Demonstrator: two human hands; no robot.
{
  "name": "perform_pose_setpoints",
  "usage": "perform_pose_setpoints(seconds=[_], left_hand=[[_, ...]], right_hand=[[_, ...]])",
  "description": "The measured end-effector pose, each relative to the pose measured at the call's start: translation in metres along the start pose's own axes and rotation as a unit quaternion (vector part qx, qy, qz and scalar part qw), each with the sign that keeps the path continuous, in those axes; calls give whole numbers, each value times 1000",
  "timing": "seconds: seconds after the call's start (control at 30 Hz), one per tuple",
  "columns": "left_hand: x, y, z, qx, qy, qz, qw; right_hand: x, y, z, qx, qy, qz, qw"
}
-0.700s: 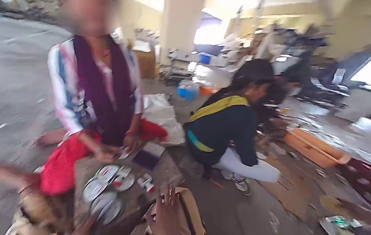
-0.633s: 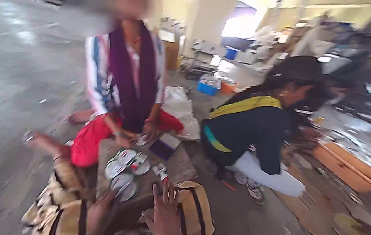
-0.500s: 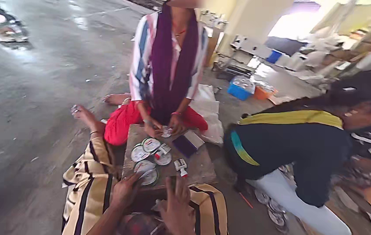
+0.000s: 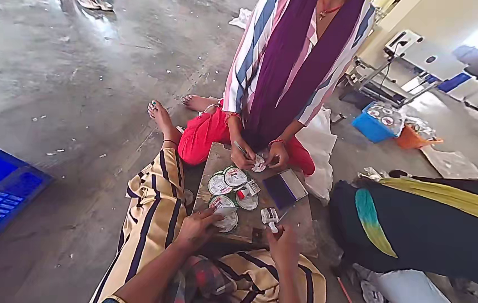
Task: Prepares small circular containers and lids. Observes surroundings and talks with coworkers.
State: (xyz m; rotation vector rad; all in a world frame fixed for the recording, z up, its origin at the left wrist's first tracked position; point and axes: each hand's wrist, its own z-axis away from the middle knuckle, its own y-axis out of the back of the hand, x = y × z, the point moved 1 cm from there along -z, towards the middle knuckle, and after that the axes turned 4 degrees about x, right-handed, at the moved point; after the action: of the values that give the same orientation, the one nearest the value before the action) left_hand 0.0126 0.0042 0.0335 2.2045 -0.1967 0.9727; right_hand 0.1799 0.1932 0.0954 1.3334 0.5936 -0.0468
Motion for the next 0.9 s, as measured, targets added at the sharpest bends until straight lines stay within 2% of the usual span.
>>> perform_pose_setpoints(seconds=[0.2, 0.37, 0.5, 0.63, 0.77, 0.9], left_hand=[[-6, -5, 1, 22, -24, -6, 999], [-5, -4, -1, 9, -33, -11, 999], [-3, 0, -9, -12, -21, -24, 999], [-2, 1, -11, -4, -10, -29, 1000], [-2, 1, -12, 15, -7, -23, 1000], [-1, 3, -13, 7, -9, -18, 1000]], right_hand=[[-4, -6, -3, 18, 14, 0, 1000], [-19, 15, -10, -27, 32, 14, 999], [-28, 52, -47, -12, 84, 11, 996], [-60, 78, -92, -2, 58, 86, 995], [-76, 55, -126, -43, 47, 135, 989], [-80, 36, -132, -65, 43, 161, 984]])
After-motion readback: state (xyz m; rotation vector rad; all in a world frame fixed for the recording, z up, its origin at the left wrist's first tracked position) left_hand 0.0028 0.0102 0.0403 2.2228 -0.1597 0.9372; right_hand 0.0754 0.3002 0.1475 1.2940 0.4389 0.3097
